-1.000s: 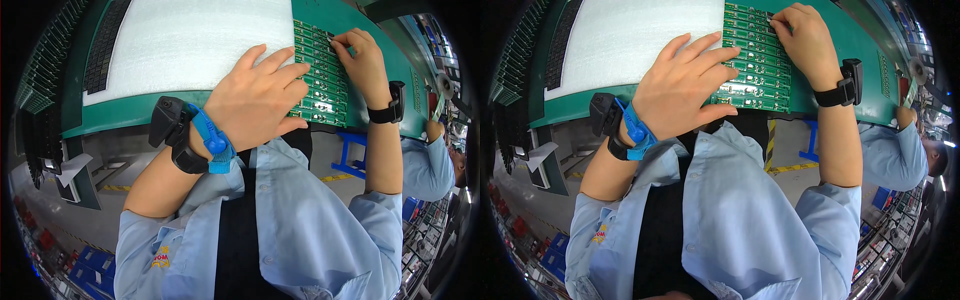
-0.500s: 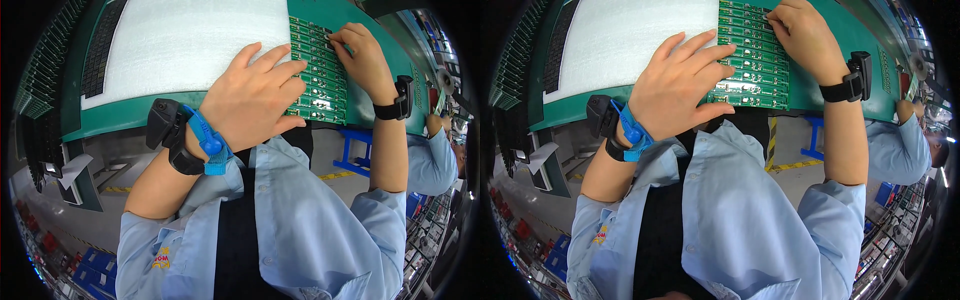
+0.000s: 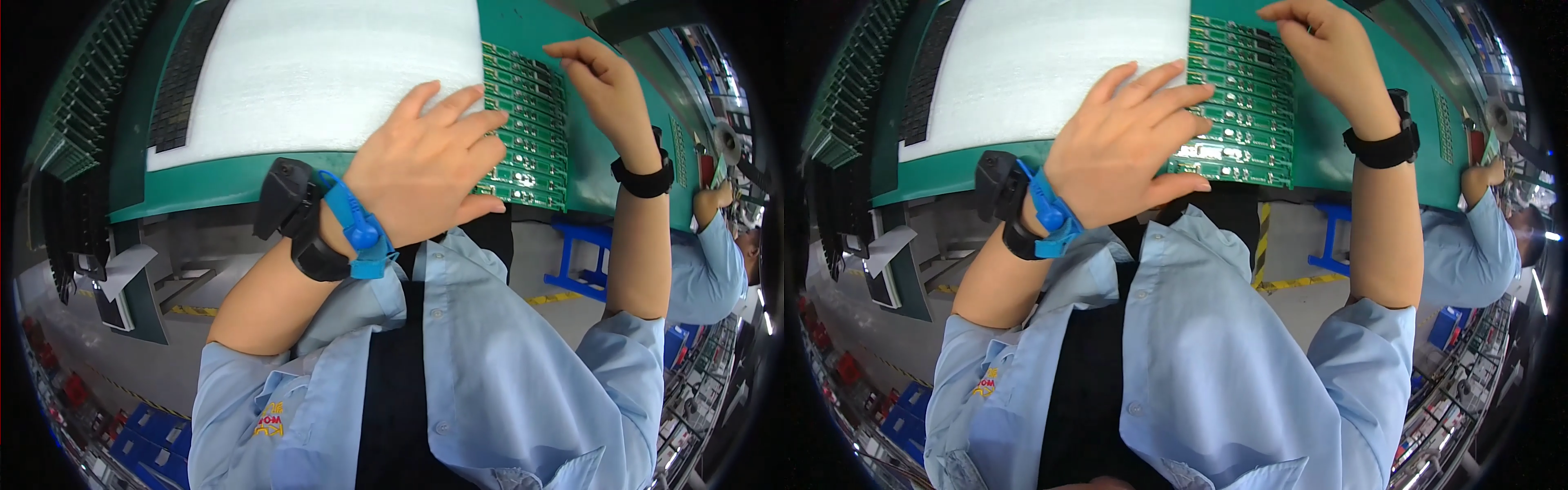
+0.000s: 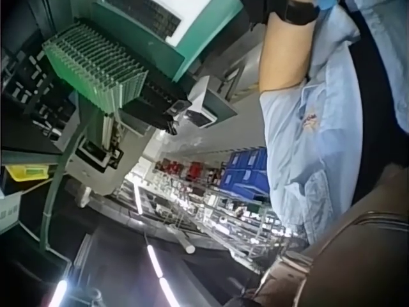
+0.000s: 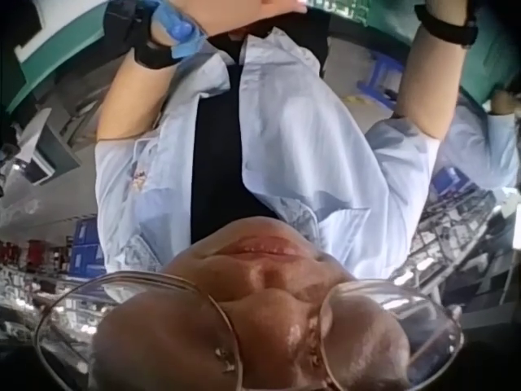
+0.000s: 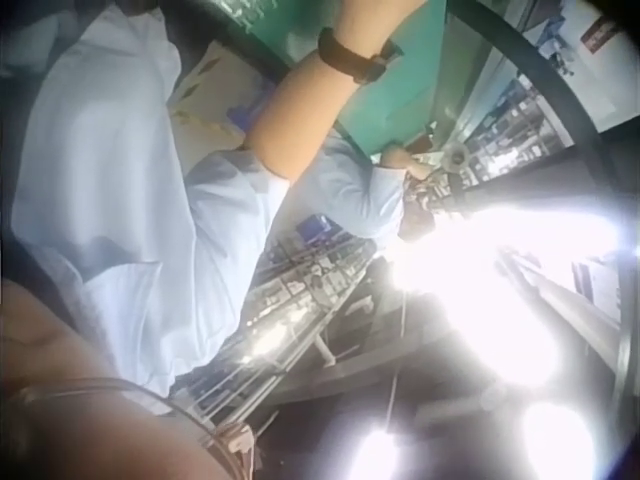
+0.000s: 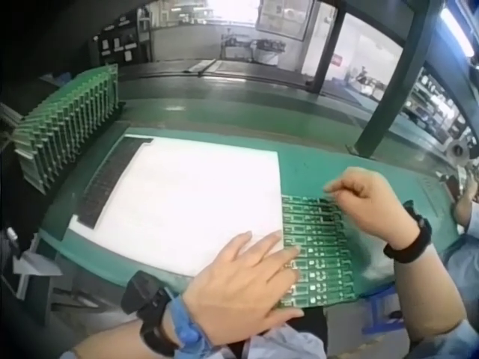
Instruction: The person picks up a circuit board from a stack and places it on the table. They pick up small components from a tray and press them onto the circuit board by hand, repeating this for several components before moving the board aside.
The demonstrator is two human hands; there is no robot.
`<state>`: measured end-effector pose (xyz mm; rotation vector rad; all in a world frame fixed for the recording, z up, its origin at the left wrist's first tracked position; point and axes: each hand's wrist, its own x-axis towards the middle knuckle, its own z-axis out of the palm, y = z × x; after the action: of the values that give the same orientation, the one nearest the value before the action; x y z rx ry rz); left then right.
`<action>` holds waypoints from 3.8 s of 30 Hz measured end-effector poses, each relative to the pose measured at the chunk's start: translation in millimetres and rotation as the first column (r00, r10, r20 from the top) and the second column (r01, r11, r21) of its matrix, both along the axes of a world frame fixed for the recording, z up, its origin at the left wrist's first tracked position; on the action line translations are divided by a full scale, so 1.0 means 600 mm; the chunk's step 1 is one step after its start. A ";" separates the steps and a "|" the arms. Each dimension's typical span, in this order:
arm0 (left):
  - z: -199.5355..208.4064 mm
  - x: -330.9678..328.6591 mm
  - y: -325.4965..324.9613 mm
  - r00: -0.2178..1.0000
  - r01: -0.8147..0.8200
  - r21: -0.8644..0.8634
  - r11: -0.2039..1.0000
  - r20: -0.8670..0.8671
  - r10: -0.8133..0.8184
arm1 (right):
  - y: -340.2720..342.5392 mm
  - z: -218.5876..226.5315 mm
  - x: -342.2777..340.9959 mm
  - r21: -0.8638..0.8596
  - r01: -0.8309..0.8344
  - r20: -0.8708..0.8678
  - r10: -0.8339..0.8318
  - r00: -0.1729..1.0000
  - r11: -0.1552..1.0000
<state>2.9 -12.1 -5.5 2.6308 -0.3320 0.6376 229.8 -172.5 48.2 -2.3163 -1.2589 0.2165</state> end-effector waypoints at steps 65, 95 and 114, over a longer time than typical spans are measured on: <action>0.004 -0.004 0.009 0.999 -0.027 0.024 0.999 -0.033 0.027 | -0.016 -0.038 -0.099 -0.005 -0.110 0.543 0.095 0.834 0.994; -0.012 -0.001 0.013 0.996 0.006 -0.052 0.999 0.091 -0.002 | 0.539 -0.044 -0.145 0.025 -0.265 0.379 0.236 0.895 0.964; -0.016 -0.003 0.018 0.997 0.014 -0.089 0.996 0.072 -0.007 | 0.195 0.058 -0.085 0.270 -0.052 -0.307 0.137 0.942 0.961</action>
<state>1.0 -1.5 -15.2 2.5237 -0.3304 0.7275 178.8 -55.4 83.2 -1.9075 -1.1563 0.4211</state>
